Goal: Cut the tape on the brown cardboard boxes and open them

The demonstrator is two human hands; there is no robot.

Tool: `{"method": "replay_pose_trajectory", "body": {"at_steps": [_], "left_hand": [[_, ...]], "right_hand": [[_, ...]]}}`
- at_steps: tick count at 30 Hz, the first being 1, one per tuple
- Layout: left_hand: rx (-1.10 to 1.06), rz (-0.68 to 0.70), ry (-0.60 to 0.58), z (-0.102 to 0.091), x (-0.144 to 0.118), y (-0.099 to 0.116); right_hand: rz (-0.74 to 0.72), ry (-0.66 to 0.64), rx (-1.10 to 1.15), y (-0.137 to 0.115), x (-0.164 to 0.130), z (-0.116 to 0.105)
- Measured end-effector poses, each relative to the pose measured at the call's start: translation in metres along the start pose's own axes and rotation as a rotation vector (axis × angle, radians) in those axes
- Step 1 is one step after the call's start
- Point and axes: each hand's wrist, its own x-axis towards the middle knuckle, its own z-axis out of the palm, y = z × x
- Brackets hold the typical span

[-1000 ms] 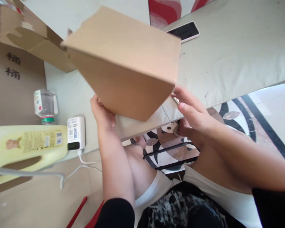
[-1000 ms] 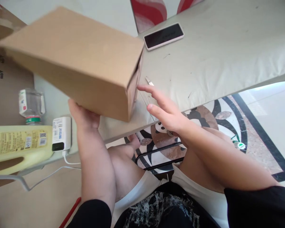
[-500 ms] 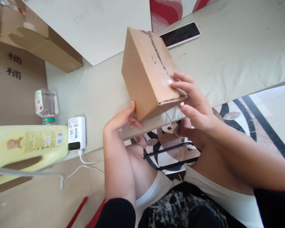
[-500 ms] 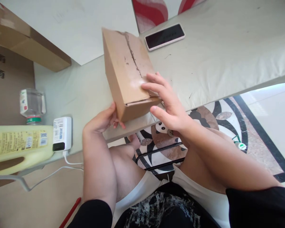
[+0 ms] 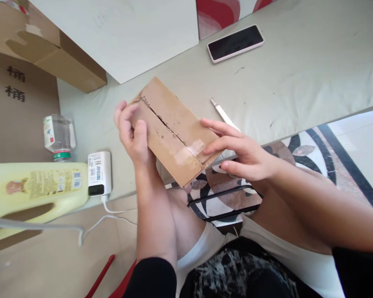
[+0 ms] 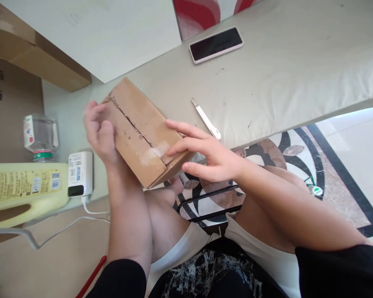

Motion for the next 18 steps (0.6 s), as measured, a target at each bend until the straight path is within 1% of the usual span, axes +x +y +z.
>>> {"method": "replay_pose_trajectory", "body": {"at_steps": [1,3,5,7,8,9,10,11,14,16,18], "left_hand": [[0.01,0.043,0.003,0.0,0.0,0.001],[0.0,0.124,0.057,-0.001,0.0,0.002],[-0.012,0.105,0.059,0.0,0.0,0.002],[-0.012,0.087,0.065,0.0,0.0,0.003],[-0.008,0.083,0.067,0.0,0.0,0.003],[-0.001,0.079,0.067,0.001,-0.001,0.004],[0.009,0.078,0.067,0.001,-0.001,0.005],[0.025,0.079,0.068,0.001,-0.001,0.005],[0.093,0.087,0.074,0.002,-0.002,0.007],[0.116,0.095,0.08,0.003,-0.002,0.006],[0.108,0.1,0.076,0.002,-0.002,0.005]], "right_hand": [[0.015,0.032,-0.016,-0.002,0.0,0.0],[0.047,0.147,-0.074,-0.005,0.0,0.001],[0.103,0.296,-0.168,-0.006,0.001,0.002],[0.209,0.421,-0.281,-0.002,0.002,0.0],[0.279,0.455,-0.341,0.002,0.002,-0.001],[0.351,0.459,-0.408,0.006,0.002,-0.002],[0.419,0.434,-0.481,0.011,0.001,-0.004],[0.479,0.384,-0.56,0.015,0.0,-0.005],[0.623,0.146,-0.792,0.024,-0.002,-0.005],[0.682,0.007,-0.895,0.023,-0.001,-0.004],[0.73,-0.06,-0.946,0.02,0.002,-0.003]]}}
